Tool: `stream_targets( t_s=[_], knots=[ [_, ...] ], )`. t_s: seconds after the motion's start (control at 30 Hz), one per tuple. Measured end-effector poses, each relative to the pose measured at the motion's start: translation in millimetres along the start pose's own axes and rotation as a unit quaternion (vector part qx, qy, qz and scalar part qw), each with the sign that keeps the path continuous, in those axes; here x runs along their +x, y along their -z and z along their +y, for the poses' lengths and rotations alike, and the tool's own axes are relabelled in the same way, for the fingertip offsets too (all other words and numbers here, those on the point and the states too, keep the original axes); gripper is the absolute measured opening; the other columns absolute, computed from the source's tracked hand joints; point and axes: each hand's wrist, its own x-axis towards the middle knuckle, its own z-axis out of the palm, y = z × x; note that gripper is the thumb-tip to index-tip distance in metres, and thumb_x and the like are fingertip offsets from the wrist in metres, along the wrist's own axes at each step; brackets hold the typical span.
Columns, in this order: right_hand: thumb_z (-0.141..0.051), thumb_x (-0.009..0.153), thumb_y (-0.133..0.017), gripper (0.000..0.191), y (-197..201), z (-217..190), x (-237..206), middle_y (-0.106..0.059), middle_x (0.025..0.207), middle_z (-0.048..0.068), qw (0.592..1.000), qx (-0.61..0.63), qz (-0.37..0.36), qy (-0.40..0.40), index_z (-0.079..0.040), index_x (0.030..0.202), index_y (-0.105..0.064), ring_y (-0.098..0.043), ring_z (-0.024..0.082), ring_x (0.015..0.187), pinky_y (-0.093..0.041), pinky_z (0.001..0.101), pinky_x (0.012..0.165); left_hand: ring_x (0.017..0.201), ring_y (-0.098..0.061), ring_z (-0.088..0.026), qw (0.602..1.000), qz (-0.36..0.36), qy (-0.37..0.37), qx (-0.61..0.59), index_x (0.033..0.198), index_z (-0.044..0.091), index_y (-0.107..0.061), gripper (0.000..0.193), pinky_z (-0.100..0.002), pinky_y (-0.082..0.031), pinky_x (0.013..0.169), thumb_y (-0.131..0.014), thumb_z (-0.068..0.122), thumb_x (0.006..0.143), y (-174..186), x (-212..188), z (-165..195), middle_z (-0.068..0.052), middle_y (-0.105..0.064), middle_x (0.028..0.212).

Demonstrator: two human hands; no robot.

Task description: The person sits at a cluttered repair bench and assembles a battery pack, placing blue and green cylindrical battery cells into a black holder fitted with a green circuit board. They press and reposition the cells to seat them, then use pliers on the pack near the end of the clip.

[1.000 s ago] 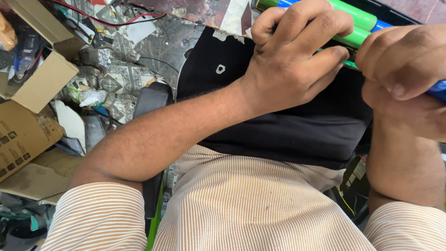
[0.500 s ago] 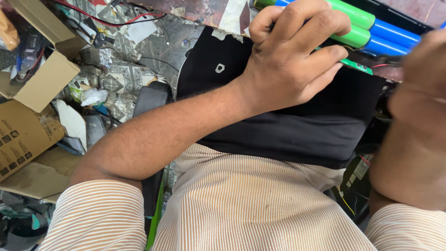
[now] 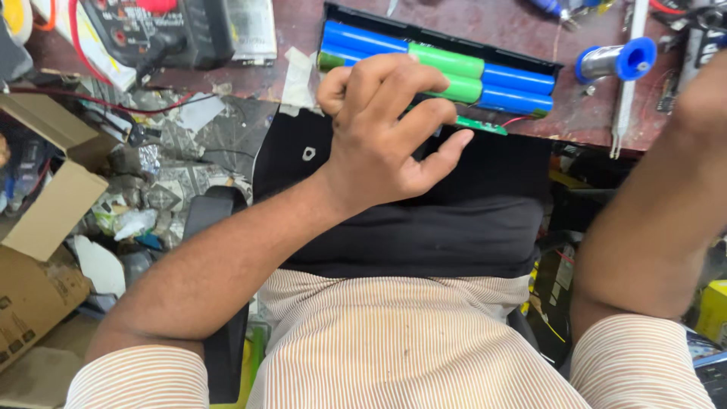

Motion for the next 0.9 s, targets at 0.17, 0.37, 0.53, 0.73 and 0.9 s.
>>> stream_targets(
  t_s=[0.17,0.37,0.53,0.73,0.9],
  knots=[
    [-0.044,0.096,-0.063,0.036,-7,-1,5,-0.056,0.075,0.005,0.999,-0.045,-0.014,-0.009,-0.009,0.091,-0.058,-0.055,0.017,0.059,-0.048,0.0312,0.056,0.121,-0.054,-0.021,1.0,0.007,0.013,-0.002,0.104,0.019,-0.069,0.017,-0.043,-0.024,0.105,-0.08,0.029,0.095,5,9,7,0.003,-0.061,0.121],
    [-0.042,0.097,-0.064,0.035,-3,-8,-17,-0.057,0.076,0.006,0.999,-0.025,0.008,0.024,-0.008,0.092,-0.06,-0.056,0.017,0.06,-0.048,0.0314,0.057,0.098,-0.061,-0.024,0.993,0.01,0.085,-0.079,0.111,0.01,-0.074,0.029,-0.04,-0.04,0.089,-0.083,0.03,0.092,11,44,32,-0.002,-0.065,0.102],
    [-0.04,0.098,-0.065,0.034,-6,-18,-40,-0.057,0.077,0.006,0.998,-0.001,0.033,0.049,-0.007,0.093,-0.061,-0.057,0.018,0.061,-0.048,0.0316,0.057,0.087,-0.068,-0.013,0.91,-0.045,0.221,-0.347,0.113,0.005,-0.07,0.038,-0.028,-0.056,0.08,-0.075,0.036,0.091,-9,78,43,-0.001,-0.067,0.1],
    [-0.038,0.099,-0.066,0.032,-9,-13,-42,-0.058,0.077,0.007,0.998,-0.006,0.046,0.042,-0.007,0.094,-0.062,-0.058,0.018,0.062,-0.049,0.0318,0.058,0.075,-0.066,-0.014,0.911,-0.096,0.201,-0.348,0.103,0.005,-0.075,0.018,-0.03,-0.054,0.07,-0.071,0.023,0.1,-20,85,29,-0.005,-0.07,0.09],
    [-0.037,0.1,-0.066,0.031,1,1,-33,-0.059,0.078,0.008,0.999,-0.012,0.024,0.021,-0.006,0.095,-0.063,-0.059,0.018,0.063,-0.049,0.032,0.059,0.083,-0.068,-0.032,0.998,-0.046,0.02,-0.037,0.096,0.006,-0.071,0.017,-0.045,-0.053,0.075,-0.076,0.022,0.098,-7,92,-3,-0.009,-0.068,0.089]
  ],
)
